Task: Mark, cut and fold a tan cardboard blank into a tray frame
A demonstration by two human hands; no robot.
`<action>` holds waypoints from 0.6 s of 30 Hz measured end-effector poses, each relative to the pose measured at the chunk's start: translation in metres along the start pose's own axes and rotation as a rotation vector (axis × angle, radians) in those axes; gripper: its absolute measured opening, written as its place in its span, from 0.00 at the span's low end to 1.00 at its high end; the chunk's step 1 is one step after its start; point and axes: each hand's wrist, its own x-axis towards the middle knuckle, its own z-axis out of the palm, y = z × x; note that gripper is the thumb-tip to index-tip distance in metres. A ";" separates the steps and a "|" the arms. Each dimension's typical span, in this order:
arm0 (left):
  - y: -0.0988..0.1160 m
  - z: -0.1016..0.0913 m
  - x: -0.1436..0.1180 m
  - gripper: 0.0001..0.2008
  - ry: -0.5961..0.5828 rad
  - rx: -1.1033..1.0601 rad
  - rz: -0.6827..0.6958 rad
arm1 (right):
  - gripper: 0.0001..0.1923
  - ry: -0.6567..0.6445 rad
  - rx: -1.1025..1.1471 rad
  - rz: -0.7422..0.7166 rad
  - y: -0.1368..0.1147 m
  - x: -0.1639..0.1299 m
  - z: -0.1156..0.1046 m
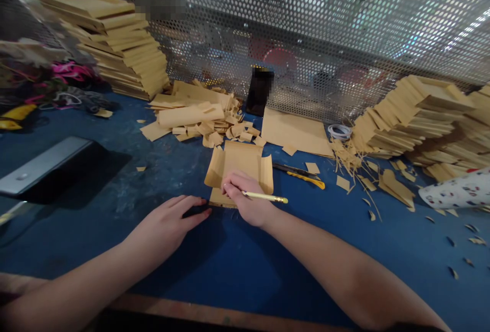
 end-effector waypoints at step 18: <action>0.006 -0.004 0.000 0.24 0.027 0.084 -0.006 | 0.10 0.005 0.013 0.087 0.013 -0.002 0.010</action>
